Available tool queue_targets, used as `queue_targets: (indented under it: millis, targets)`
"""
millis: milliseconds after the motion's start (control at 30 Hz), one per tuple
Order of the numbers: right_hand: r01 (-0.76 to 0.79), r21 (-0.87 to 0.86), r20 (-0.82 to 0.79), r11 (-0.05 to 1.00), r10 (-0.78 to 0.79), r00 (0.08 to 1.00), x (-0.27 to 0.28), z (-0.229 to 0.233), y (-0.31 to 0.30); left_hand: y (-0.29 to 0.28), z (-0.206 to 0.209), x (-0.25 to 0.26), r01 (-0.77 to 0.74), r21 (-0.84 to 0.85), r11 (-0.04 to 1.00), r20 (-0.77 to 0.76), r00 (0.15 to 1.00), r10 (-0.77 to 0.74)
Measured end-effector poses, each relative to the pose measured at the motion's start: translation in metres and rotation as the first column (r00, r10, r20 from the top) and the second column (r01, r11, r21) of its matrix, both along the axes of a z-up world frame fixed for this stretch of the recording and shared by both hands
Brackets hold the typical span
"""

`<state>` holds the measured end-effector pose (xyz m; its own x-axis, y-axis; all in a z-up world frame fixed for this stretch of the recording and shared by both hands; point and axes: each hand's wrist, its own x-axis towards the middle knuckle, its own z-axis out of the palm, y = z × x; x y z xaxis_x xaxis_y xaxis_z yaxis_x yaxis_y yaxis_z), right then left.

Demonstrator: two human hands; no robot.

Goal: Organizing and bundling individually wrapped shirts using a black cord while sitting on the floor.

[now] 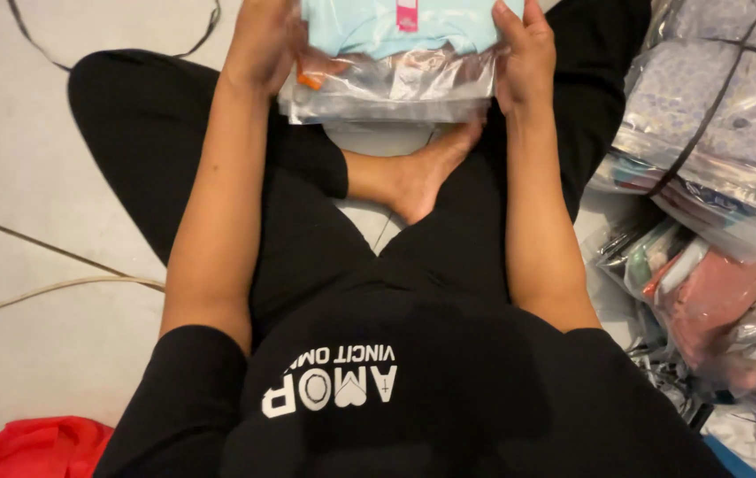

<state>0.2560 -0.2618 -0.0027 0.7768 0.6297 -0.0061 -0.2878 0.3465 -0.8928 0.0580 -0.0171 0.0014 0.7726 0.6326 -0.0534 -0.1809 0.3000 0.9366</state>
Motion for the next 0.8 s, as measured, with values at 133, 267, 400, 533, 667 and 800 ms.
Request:
queue_targets:
  millis: [133,267,400,533,667,800]
  targets:
    - [0.148,-0.078,-0.048,0.986,-0.152,0.987,0.02,-0.023,0.005,-0.017,0.026,-0.016,0.211,0.23,0.95,-0.166,0.971,-0.175]
    - [0.145,0.106,-0.15,0.984,-0.128,0.98,0.025,-0.035,0.016,-0.041,0.031,-0.045,0.149,0.848,0.508,-0.26,0.953,0.155]
    - [0.223,0.052,-0.272,0.973,-0.201,0.941,0.024,-0.04,0.016,-0.062,0.013,-0.057,0.422,0.863,0.277,-0.47,0.872,0.137]
    - [0.161,0.07,-0.206,0.984,-0.144,0.968,0.02,-0.034,0.015,-0.052,0.022,-0.051,0.241,0.948,0.209,-0.264,0.96,0.091]
    - [0.068,0.07,-0.219,0.995,-0.051,0.974,0.01,-0.012,0.014,-0.045,0.019,-0.056,0.246,0.926,0.286,-0.25,0.968,-0.022]
    - [0.077,0.083,-0.162,0.994,-0.063,0.985,0.006,-0.01,0.016,-0.043,0.018,-0.057,0.185,0.865,0.466,-0.164,0.983,-0.086]
